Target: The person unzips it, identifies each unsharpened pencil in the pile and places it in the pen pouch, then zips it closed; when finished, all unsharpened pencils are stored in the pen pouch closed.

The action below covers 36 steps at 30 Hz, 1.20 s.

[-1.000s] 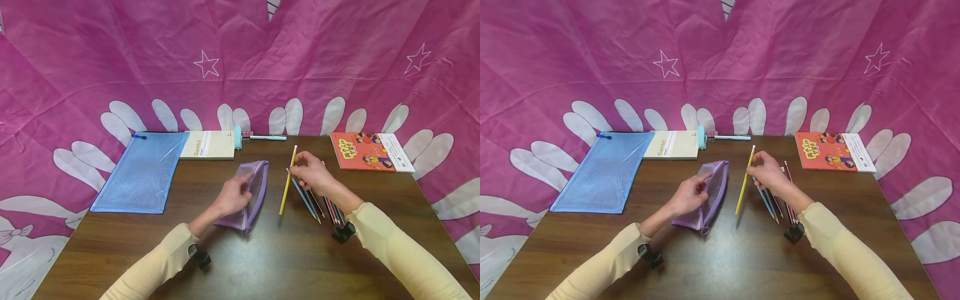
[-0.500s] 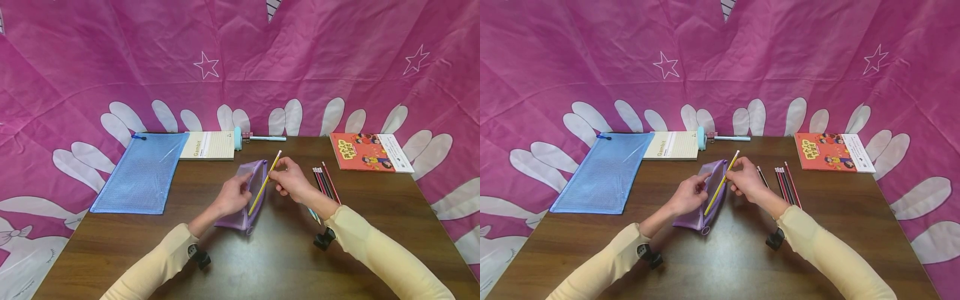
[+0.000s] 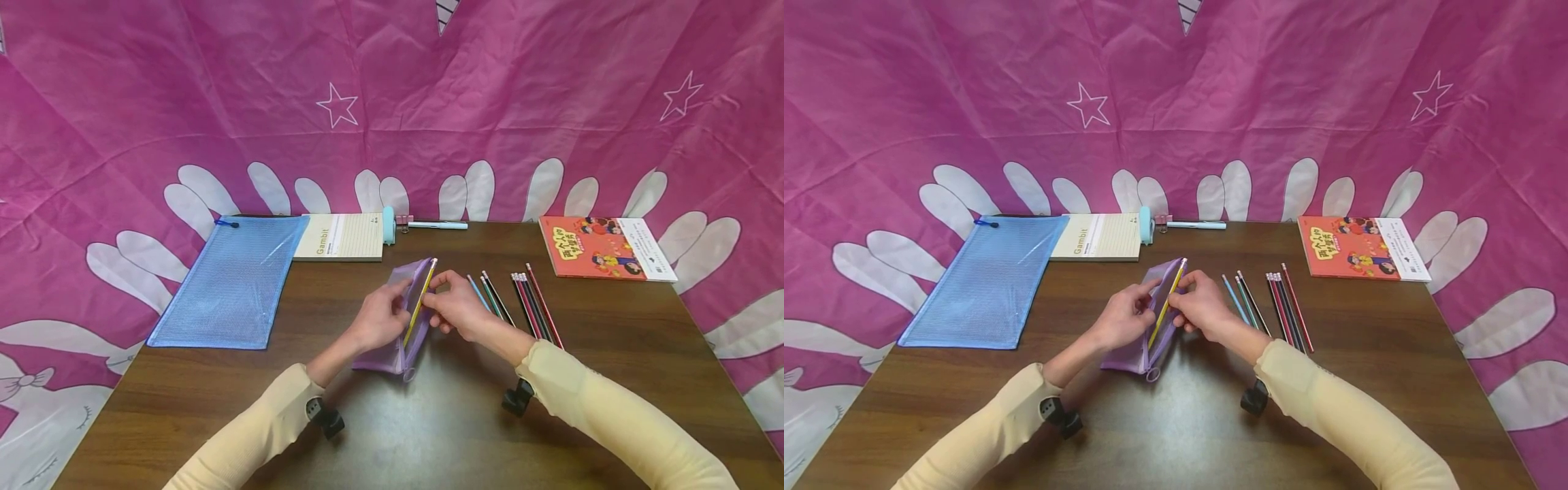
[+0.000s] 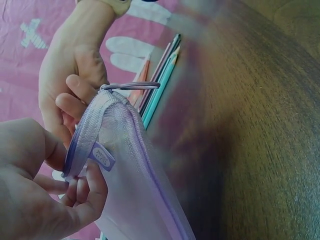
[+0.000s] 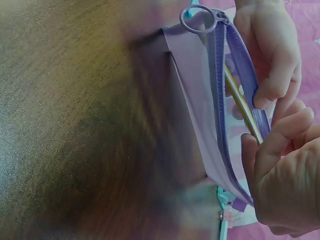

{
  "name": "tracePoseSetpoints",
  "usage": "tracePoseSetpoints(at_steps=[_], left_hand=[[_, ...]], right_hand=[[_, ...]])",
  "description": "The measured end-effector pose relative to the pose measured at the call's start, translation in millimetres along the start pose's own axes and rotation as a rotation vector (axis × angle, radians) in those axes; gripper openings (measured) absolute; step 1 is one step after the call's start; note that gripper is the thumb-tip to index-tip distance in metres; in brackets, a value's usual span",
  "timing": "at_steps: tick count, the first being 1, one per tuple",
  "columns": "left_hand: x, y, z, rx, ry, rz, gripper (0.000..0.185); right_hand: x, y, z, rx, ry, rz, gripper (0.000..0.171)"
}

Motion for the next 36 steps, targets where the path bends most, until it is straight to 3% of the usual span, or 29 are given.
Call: tracePoseSetpoints(at_steps=[11,17,24,29,36], left_hand=[[-2.7,3.4,-1.9,0.024,0.031,0.018,0.065],[0.0,2.1,-1.0,0.021,0.014,0.017,0.064],[1.8,0.2,-0.5,0.009,-0.005,0.008,0.066],[1.1,-0.2,0.1,0.012,-0.006,0.008,0.066],[0.0,-0.6,0.9,0.013,-0.011,0.010,0.065]], right_hand=[[-4,5,3,-0.024,-0.011,0.013,0.030],[-10,31,2,-0.040,0.028,0.079,0.026],[-16,91,-2,-0.112,0.092,0.361,0.022],[-10,131,2,-0.176,0.083,0.582,0.017],[7,153,6,-0.234,0.054,0.723,0.014]])
Point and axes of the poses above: each hand's wrist, its own z-axis away from the middle knuckle, its own y-axis out of the back of the hand, x = y × z, the point moved 7 cm from there along -z, towards the middle knuckle, and after that the axes turned 14 degrees about y, right-handed, at the moved point
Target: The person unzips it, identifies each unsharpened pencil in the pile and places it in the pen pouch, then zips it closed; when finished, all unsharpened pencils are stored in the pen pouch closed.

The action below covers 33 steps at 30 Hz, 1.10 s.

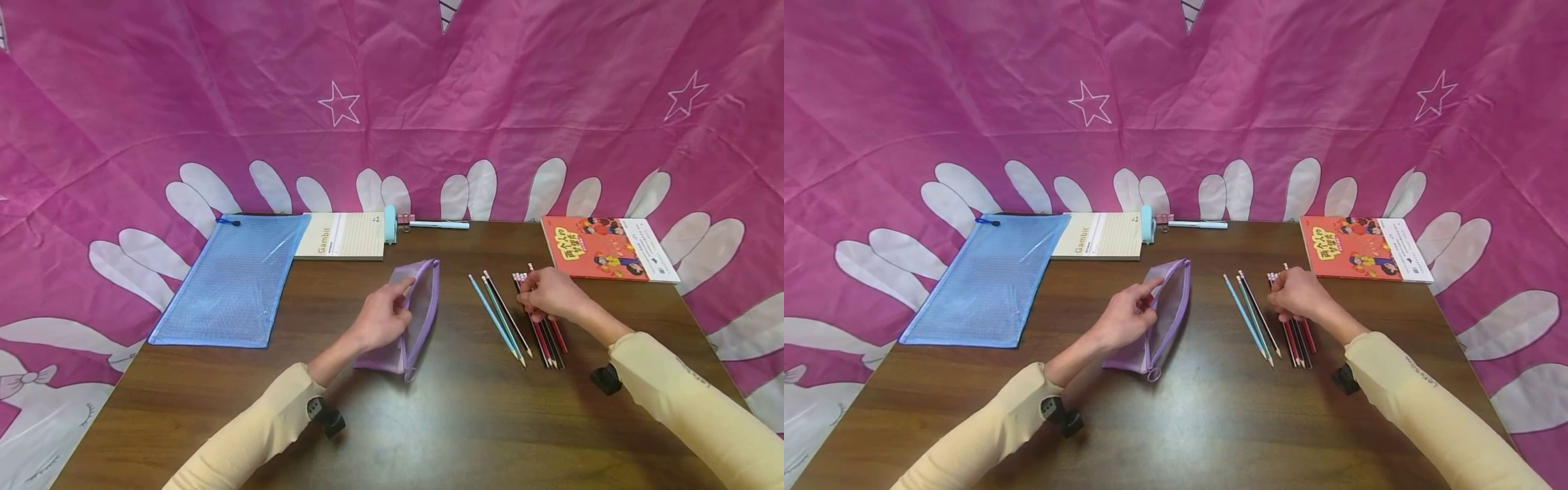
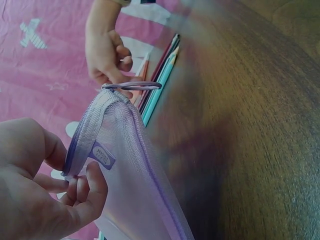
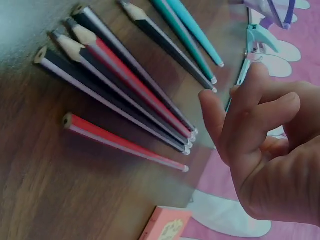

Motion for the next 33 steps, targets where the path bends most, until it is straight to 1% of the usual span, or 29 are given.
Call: tracePoseSetpoints(at_steps=[10,15,20,24,29,33], left_hand=[[-0.9,0.2,-0.1,-0.002,0.007,0.014,0.066],[-1.4,0.7,0.8,-0.004,0.015,0.013,0.065],[-1.4,0.9,1.7,-0.009,0.018,0.015,0.065],[-1.8,0.2,1.5,-0.009,0.016,0.016,0.065],[-2.1,-0.6,1.1,-0.008,0.015,0.013,0.065],[-2.2,-0.9,0.7,-0.009,0.018,0.016,0.065]], right_hand=[[6,-4,-1,0.003,0.021,0.066,0.021],[8,-8,-2,0.000,0.019,0.101,0.030],[8,-9,-3,0.016,0.026,0.139,0.036],[8,-13,-4,0.014,0.017,0.185,0.038],[8,-19,-7,-0.003,-0.003,0.268,0.043],[7,-21,-9,-0.003,-0.017,0.314,0.043]])
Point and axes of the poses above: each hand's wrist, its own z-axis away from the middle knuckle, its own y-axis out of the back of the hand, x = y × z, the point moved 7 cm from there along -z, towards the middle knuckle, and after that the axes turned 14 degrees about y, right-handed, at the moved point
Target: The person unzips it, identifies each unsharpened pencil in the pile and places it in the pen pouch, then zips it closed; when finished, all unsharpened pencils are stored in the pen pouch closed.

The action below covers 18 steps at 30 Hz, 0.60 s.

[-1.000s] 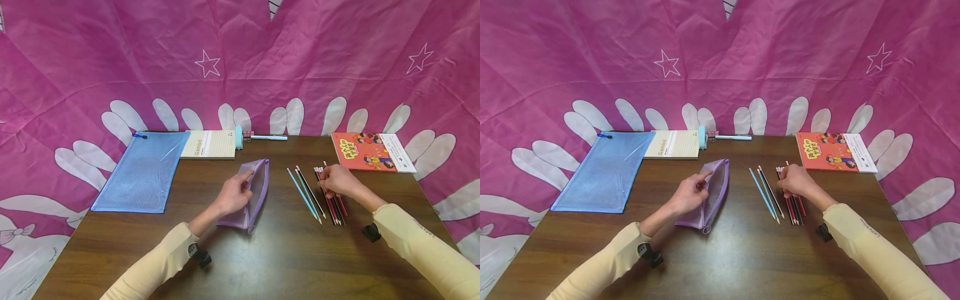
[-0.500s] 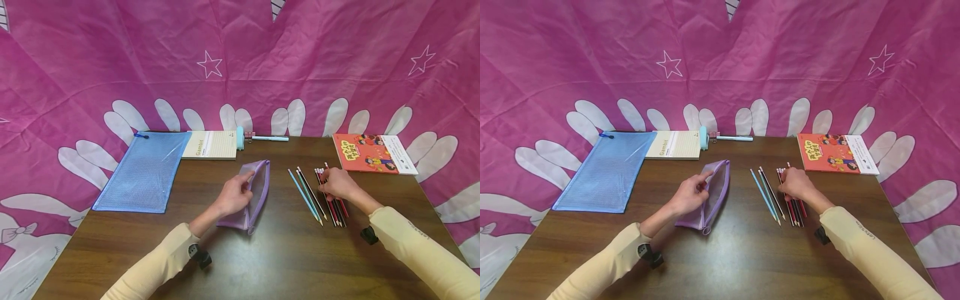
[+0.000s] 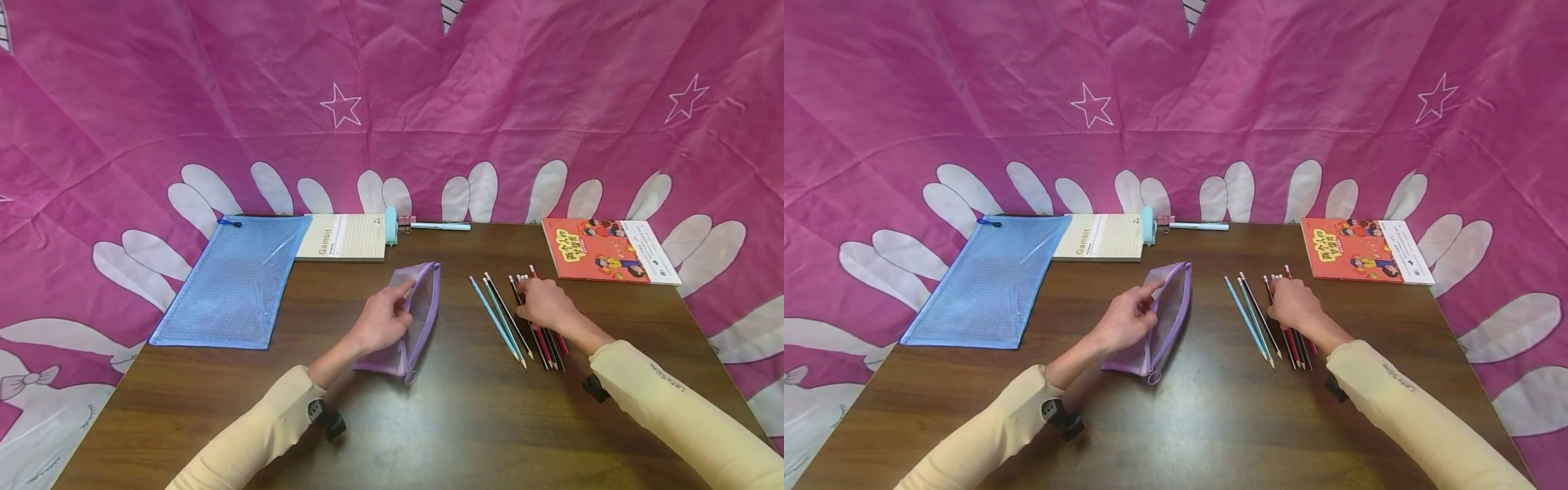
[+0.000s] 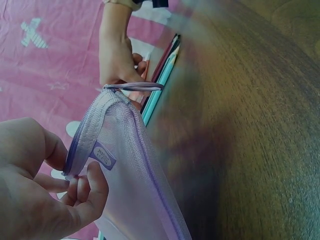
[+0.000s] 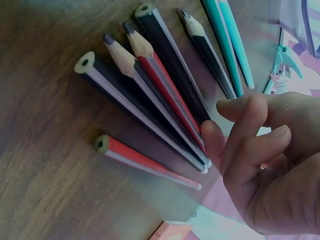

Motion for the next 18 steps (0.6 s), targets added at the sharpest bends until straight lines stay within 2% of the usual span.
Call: tracePoseSetpoints(at_steps=[5,18], left_hand=[[-0.3,0.1,0.2,-0.001,0.002,0.003,0.065],[-1.0,-0.9,-0.7,-0.017,0.008,-0.003,0.067]], right_hand=[[-2.1,-1.4,-2.3,0.006,-0.008,0.016,0.037],[-1.9,0.7,-7.7,0.021,-0.015,0.008,0.046]])
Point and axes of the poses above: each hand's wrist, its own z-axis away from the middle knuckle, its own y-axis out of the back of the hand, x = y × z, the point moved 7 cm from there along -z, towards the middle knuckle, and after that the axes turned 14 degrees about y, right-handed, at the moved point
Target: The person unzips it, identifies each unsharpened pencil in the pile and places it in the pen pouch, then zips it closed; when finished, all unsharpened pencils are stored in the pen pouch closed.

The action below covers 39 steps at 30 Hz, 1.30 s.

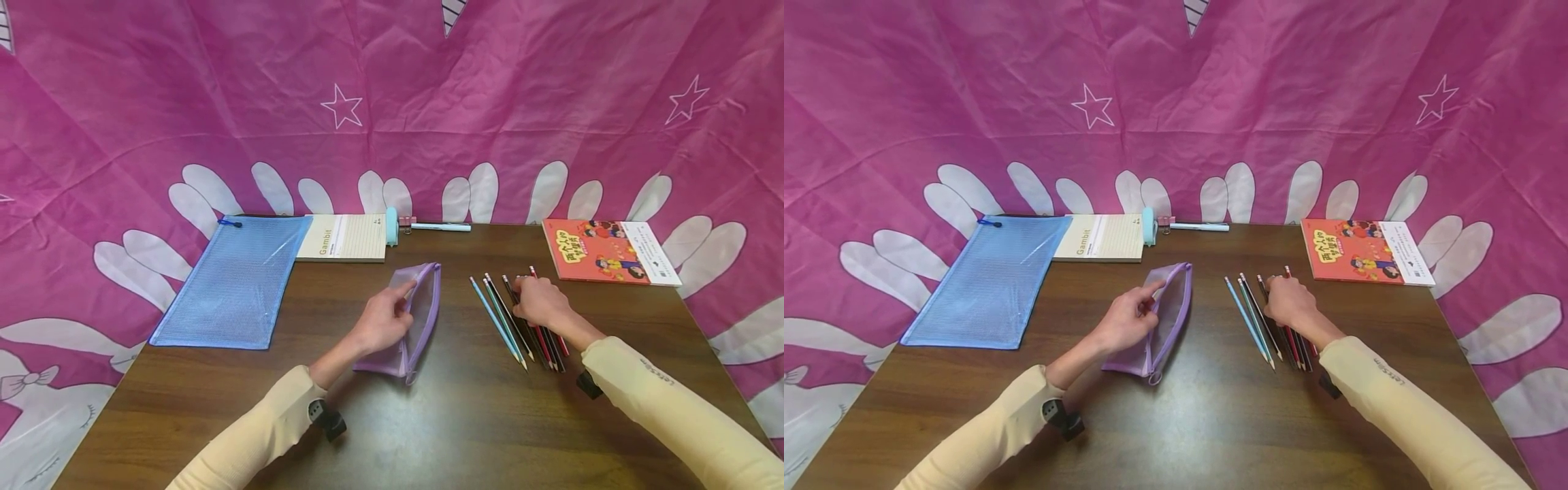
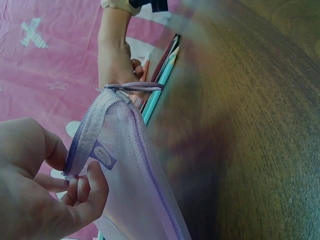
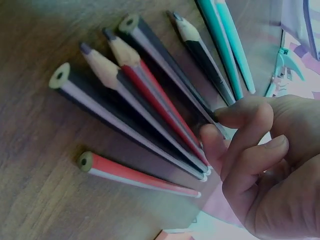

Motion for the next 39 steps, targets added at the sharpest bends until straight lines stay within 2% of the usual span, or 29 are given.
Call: tracePoseSetpoints(at_steps=[6,9,12,17,28,33,39], left_hand=[[2.2,1.1,0.2,0.007,-0.010,-0.004,0.067],[2.6,1.6,0.3,0.012,-0.009,0.001,0.067],[2.4,1.7,0.4,0.014,-0.009,0.005,0.067],[2.3,1.3,0.3,0.014,-0.009,0.006,0.067],[4.2,1.7,0.0,0.026,-0.015,-0.008,0.066],[4.0,2.9,0.6,0.032,-0.007,-0.005,0.066],[4.4,3.1,0.5,0.033,-0.003,0.003,0.066]], right_hand=[[-4,13,-1,0.042,0.033,-0.038,0.047],[-10,23,-1,0.090,0.070,-0.086,0.049],[-16,30,0,0.143,0.088,-0.177,0.050],[-28,34,2,0.192,0.062,-0.369,0.051],[-58,18,-1,0.244,0.020,-0.883,0.054],[-76,9,-6,0.331,0.028,-1.034,0.051],[-94,-6,-11,0.420,-0.007,-1.119,0.049]])
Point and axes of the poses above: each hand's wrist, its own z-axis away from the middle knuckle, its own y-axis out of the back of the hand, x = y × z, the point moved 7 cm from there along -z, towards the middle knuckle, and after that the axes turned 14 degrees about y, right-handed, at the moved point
